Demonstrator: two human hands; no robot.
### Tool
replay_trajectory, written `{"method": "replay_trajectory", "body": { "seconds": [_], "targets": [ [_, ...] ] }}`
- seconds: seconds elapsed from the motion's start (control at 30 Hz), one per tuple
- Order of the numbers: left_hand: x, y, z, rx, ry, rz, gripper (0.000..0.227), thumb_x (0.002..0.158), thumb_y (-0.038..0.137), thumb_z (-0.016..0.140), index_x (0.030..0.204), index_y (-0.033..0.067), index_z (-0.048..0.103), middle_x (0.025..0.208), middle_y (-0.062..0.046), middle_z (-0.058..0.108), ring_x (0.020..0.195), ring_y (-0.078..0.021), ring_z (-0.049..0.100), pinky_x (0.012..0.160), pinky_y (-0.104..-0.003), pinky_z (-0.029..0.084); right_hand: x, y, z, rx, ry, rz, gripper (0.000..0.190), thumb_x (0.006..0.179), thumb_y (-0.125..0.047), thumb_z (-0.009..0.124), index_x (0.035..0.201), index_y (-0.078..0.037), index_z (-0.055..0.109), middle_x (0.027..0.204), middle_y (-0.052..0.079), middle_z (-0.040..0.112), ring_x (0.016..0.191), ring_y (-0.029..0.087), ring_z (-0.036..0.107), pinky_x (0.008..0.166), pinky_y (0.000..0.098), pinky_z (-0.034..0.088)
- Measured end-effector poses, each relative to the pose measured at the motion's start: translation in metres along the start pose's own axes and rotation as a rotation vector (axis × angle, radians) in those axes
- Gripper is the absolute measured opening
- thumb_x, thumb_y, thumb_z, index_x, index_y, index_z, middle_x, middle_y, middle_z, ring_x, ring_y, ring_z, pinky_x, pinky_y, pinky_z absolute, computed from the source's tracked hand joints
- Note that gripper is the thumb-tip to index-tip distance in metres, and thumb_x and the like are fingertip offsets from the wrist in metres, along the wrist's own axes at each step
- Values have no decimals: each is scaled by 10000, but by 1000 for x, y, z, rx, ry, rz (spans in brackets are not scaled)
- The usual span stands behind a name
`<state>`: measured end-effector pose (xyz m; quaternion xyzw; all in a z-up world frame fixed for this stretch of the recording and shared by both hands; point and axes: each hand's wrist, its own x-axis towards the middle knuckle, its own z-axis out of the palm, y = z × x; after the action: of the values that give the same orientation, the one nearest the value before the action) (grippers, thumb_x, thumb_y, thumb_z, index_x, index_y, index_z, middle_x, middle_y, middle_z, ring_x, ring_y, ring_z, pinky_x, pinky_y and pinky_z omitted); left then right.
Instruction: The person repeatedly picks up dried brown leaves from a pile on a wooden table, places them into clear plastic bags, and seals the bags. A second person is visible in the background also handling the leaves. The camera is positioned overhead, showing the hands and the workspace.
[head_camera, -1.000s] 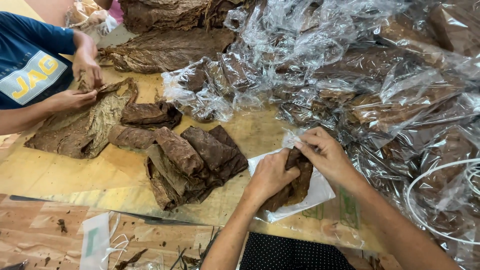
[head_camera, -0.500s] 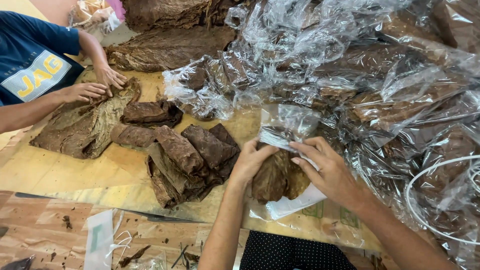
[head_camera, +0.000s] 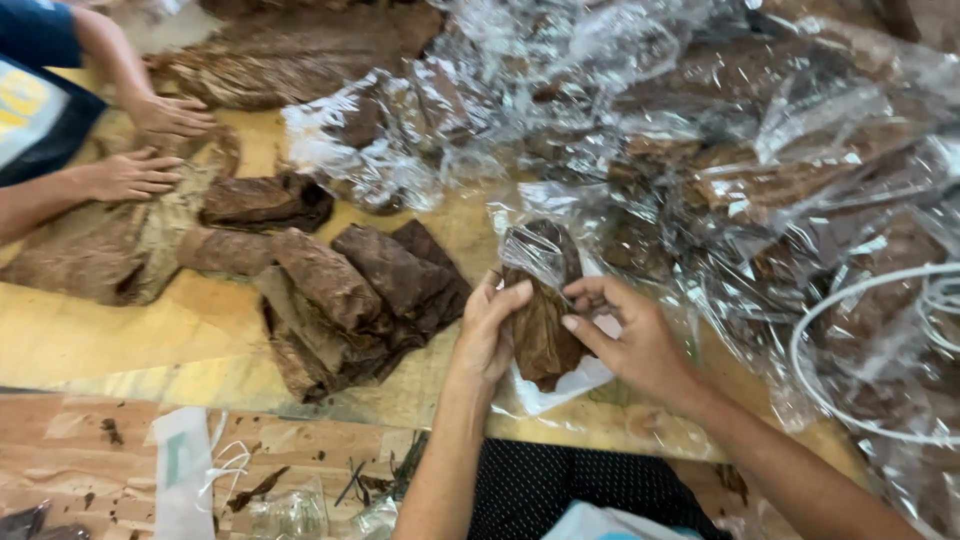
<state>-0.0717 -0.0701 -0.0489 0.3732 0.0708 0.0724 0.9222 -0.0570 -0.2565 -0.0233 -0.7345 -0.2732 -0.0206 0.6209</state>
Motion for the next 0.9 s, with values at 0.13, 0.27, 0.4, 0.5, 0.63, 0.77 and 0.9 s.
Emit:
{"method": "replay_trajectory", "body": {
  "seconds": [0.13,0.27,0.4,0.5,0.63,0.77,0.9],
  "targets": [
    [-35,9,12,376,-207,-29,1103,669,-49,862,1599,1,271,1457,-350,518,1248,-448,617,995,-512,561,-5,6,-10,-51,-39,40,348,818,-14,799,1156,-21,717,885,96,724,830,186,692,797,400,582],
    [-56,8,35,668,-251,-20,1057,708,-28,780,1619,5,246,1542,-348,433,1437,-489,425,1144,-586,433,-4,2,-20,-317,24,-105,395,822,-23,791,1205,-47,696,991,143,706,849,303,725,717,378,589],
    [-60,-4,42,761,-188,69,924,767,-88,677,1608,-16,300,1520,-362,459,1421,-493,444,1136,-582,455,5,-35,-16,-413,29,-142,410,908,-76,756,1312,-34,693,1039,166,668,858,325,712,693,437,588],
    [-63,-5,49,803,-150,114,815,813,-117,621,1577,-53,345,1500,-373,483,1405,-492,458,1123,-578,474,9,20,-10,-410,48,-191,279,939,-55,732,1217,-40,736,920,143,673,838,362,725,679,428,582],
    [-56,-35,15,874,-81,101,760,825,-120,613,1552,-45,407,1450,-351,549,1372,-458,517,1095,-545,515,1,-3,4,-379,-59,-274,211,892,94,677,1055,6,778,845,167,694,722,311,709,637,385,587],
    [-51,-50,-3,680,59,118,486,809,-99,698,1278,27,682,1075,-149,768,967,-200,714,842,-381,622,-20,-12,12,-423,-266,-426,184,912,81,611,972,-19,754,775,125,650,662,257,675,598,348,559],
    [-50,-23,10,331,292,-6,250,857,30,773,1060,14,626,684,-204,688,425,-260,641,290,-361,475,-28,11,-3,-417,-288,-247,138,896,-42,728,1034,-40,738,900,129,692,830,255,705,745,395,590]
  ]
}}
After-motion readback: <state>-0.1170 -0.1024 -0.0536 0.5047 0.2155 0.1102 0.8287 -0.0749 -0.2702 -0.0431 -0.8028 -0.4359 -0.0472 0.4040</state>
